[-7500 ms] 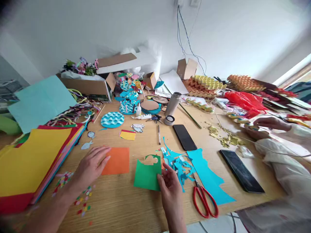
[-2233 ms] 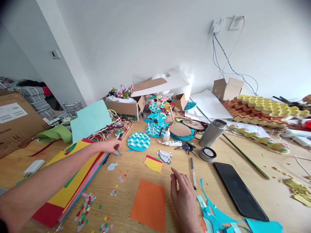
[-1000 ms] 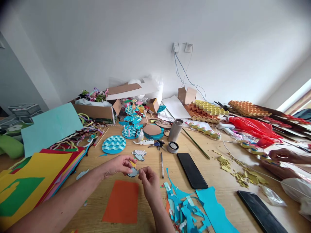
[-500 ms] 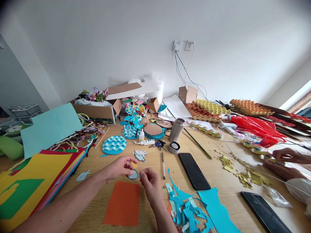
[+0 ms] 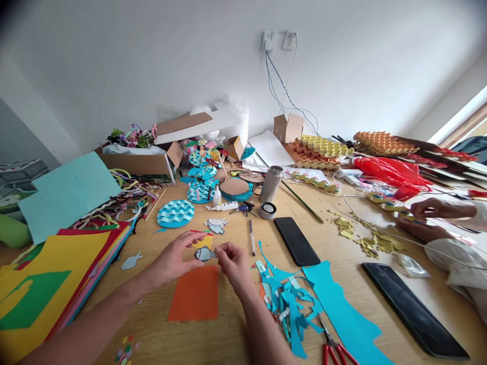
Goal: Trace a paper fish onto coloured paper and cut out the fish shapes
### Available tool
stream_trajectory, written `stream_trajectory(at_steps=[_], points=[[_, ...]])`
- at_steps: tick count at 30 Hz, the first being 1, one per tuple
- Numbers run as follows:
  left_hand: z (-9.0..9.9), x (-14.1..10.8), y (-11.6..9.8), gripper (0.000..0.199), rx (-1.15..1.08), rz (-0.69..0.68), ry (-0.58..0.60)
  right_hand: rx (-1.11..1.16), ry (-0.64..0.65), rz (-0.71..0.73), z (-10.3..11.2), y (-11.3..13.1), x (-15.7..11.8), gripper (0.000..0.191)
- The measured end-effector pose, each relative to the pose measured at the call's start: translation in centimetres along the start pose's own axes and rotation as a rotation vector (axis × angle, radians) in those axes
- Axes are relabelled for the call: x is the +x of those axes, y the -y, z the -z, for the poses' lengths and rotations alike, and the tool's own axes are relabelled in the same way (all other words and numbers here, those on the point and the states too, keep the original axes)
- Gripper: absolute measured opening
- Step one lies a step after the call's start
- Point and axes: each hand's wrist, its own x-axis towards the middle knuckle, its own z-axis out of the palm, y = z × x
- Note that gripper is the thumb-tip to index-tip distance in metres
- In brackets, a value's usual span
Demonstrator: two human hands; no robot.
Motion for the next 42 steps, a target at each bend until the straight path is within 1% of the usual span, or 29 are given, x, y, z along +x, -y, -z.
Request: stream_trajectory(at_steps=[3, 7, 11, 14, 20, 26, 28, 31, 33, 38, 42], points=[[-0.3, -0.4, -0.5, 0.055, 0.165, -0.1, -0.027, -0.003, 0.027, -0.008, -0.1, 0.0, 0.0, 0.036], [-0.6, -0.5, -0.6, 0.041, 0.318, -0.2, -0.005, -0.005, 0.038, -0.004, -0.2, -0.1, 0.0, 0.036], [-0.9, -0.5, -0.6, 0.029, 0.416, -0.238, 0.004, -0.005, 0.038, -0.01, -0.2, -0.1, 0.0, 0.036], [-1.0, -0.5, -0.8, 0.024, 0.467, -0.282, -0.004, -0.009, 0.035, -0.024, 0.0, -0.1, 0.1, 0.035], [-1.1, -0.6, -1.1, 0.029, 0.525, -0.339, -0.028, -0.012, 0.043, -0.042, 0.1, -0.1, 0.2, 0.039], [-1.3, -0.5, -0.8, 0.03, 0.546, -0.34, -0.024, -0.017, 0.061, -0.064, 0.2, -0.1, 0.3, 0.038], [-1.5, -0.5, -0.6, 0.038, 0.538, -0.33, -0.022, -0.02, 0.058, -0.074, 0.3, -0.1, 0.3, 0.037], [-1.7, -0.5, -0.5, 0.054, 0.501, -0.306, -0.041, -0.017, 0.05, -0.088, 0.4, 0.1, 0.3, 0.034], [-1.7, -0.4, -0.5, 0.059, 0.476, -0.292, -0.054, -0.013, 0.044, -0.095, 0.4, 0.2, 0.3, 0.032], [-1.8, -0.3, -0.8, 0.058, 0.462, -0.268, -0.061, -0.001, 0.038, -0.096, 0.4, 0.4, 0.3, 0.031], [-1.9, -0.3, -1.0, 0.057, 0.451, -0.279, -0.076, 0.002, 0.033, -0.092, 0.4, 0.5, 0.2, 0.032]])
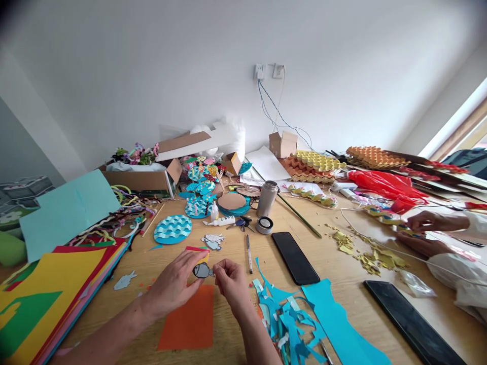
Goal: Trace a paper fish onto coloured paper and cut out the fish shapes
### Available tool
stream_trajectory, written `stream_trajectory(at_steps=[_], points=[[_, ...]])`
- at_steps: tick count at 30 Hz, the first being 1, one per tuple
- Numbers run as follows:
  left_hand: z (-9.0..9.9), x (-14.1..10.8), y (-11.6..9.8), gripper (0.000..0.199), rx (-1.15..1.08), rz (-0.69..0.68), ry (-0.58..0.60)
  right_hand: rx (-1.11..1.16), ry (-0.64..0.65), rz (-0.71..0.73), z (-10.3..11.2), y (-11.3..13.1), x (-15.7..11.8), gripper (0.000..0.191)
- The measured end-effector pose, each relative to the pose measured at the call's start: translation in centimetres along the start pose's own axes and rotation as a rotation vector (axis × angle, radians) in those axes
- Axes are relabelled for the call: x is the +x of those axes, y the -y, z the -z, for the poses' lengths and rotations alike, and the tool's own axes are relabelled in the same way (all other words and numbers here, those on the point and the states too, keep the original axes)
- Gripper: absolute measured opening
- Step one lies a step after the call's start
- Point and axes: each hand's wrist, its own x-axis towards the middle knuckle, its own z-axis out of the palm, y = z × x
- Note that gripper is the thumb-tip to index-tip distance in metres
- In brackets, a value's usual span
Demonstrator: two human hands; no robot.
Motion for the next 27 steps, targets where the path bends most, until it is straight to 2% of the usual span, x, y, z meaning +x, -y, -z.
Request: stream_trajectory(at_steps=[10, 15, 20, 25, 27], points=[[0.0, -0.6, 0.3, 0.06, -0.076, 0.013, 0.032, -0.054, 0.018, 0.003, -0.2, 0.2, -0.1, 0.033], [0.3, -1.0, 0.4, 0.054, -0.063, 0.034, 0.051, -0.156, 0.036, 0.033, -0.3, -0.2, 0.1, 0.034], [1.1, -1.9, 0.5, 0.05, -0.028, 0.08, 0.084, -0.353, 0.025, 0.097, 0.6, -0.6, 0.4, 0.036], [0.7, -3.6, 0.3, 0.054, -0.025, 0.13, 0.114, -0.659, 0.072, 0.212, 1.8, -0.8, 0.3, 0.006], [0.3, -4.0, 0.0, 0.055, -0.028, 0.146, 0.146, -0.768, 0.101, 0.246, 2.0, -1.0, 0.1, 0.012]])
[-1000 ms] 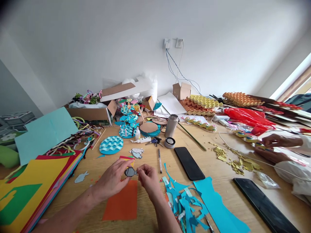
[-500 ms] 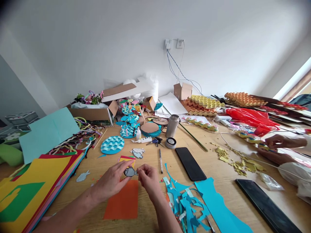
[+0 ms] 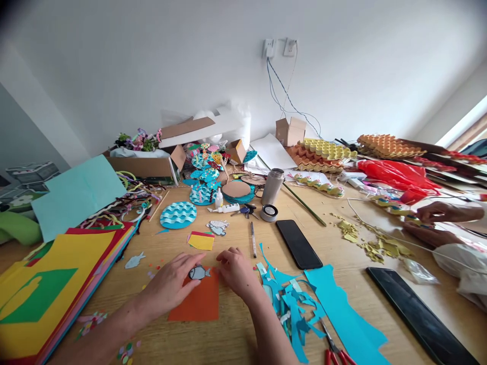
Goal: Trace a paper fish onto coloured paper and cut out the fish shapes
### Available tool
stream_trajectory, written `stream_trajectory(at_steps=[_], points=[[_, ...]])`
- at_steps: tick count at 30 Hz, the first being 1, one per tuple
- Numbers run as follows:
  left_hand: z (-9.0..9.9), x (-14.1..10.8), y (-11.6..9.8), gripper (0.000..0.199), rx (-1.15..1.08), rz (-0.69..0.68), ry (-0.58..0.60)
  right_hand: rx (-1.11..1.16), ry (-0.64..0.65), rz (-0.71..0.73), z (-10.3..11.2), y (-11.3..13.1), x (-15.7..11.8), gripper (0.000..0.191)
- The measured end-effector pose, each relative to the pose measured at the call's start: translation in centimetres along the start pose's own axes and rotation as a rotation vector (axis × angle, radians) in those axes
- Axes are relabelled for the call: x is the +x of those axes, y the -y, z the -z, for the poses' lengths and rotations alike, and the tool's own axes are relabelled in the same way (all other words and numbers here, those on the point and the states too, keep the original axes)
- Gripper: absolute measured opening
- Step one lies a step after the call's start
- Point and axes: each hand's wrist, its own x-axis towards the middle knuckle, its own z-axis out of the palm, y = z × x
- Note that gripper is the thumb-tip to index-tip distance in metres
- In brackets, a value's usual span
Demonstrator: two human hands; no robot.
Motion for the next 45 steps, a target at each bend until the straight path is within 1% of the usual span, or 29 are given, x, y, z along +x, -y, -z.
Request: stream_trajectory(at_steps=[4, 8, 12, 22, 28, 32, 40, 45], points=[[-0.8, 0.0, -0.4, 0.055, -0.001, 0.021, 0.038, -0.136, 0.048, 0.051, -0.3, 0.0, -0.3, 0.021], [-1.3, 0.3, -0.7, 0.055, 0.005, 0.035, 0.071, -0.195, 0.067, 0.069, -0.2, 0.0, -0.2, 0.019], [-1.8, 0.6, -0.8, 0.055, 0.043, 0.051, 0.094, -0.209, 0.061, 0.071, 0.1, -0.2, 0.0, 0.018], [-3.0, 0.8, -0.5, 0.053, 0.169, 0.006, 0.084, -0.214, 0.022, 0.049, 0.2, 0.0, 0.1, 0.024], [-3.7, 0.7, -0.4, 0.049, 0.203, -0.019, 0.042, -0.213, 0.022, 0.051, 0.2, -0.2, 0.1, 0.024], [-3.6, 0.7, -0.5, 0.048, 0.212, -0.014, 0.044, -0.205, 0.026, 0.051, 0.3, -0.2, 0.0, 0.023], [-3.3, 0.8, -0.7, 0.054, 0.247, 0.0, 0.08, -0.189, 0.035, 0.051, 0.3, -0.4, 0.0, 0.022], [-3.3, 0.8, -0.7, 0.053, 0.217, 0.002, 0.068, -0.186, 0.038, 0.054, 0.3, -0.5, 0.0, 0.02]])
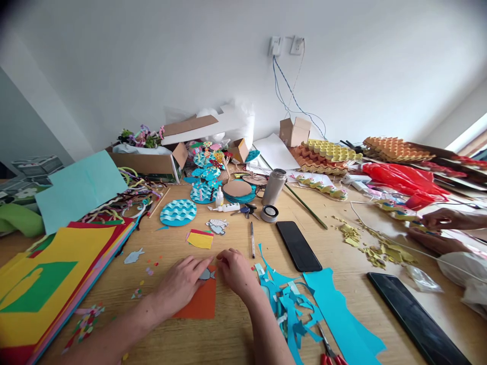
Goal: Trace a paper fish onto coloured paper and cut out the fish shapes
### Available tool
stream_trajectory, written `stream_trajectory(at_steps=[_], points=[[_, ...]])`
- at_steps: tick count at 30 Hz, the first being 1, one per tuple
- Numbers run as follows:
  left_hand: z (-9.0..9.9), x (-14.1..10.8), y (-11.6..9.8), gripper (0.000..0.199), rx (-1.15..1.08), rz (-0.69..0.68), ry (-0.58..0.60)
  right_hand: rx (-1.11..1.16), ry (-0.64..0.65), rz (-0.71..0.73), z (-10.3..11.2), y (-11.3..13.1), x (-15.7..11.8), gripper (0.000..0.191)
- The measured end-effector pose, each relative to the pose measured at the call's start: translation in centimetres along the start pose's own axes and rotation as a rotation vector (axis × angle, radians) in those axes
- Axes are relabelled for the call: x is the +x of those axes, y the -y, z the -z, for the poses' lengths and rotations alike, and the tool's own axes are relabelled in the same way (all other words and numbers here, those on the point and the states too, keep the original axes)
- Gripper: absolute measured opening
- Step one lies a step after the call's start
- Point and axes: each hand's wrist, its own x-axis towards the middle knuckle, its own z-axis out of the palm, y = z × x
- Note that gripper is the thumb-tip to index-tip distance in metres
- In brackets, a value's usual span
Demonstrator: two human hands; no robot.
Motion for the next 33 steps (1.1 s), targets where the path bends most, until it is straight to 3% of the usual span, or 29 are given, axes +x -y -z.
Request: stream_trajectory(at_steps=[7, 11, 15, 23, 33], points=[[1.2, -1.0, 0.2, 0.047, -0.065, 0.026, -0.015, 0.014, -0.012, 0.011, -0.1, -0.2, 0.0, 0.021], [1.8, -2.2, -0.4, 0.032, -0.046, 0.022, 0.023, 0.03, -0.015, 0.033, -0.1, -0.1, 0.0, 0.024], [2.0, -3.0, -1.2, 0.029, -0.025, 0.015, 0.075, 0.043, 0.007, 0.05, -0.1, 0.2, 0.0, 0.022], [1.5, -2.9, -1.4, 0.033, -0.01, 0.062, 0.113, 0.039, 0.111, 0.027, 0.0, 0.4, -0.2, 0.02], [0.4, -3.0, -1.2, 0.034, 0.103, -0.002, 0.08, 0.041, 0.058, 0.028, -0.2, 0.0, -0.1, 0.019]])
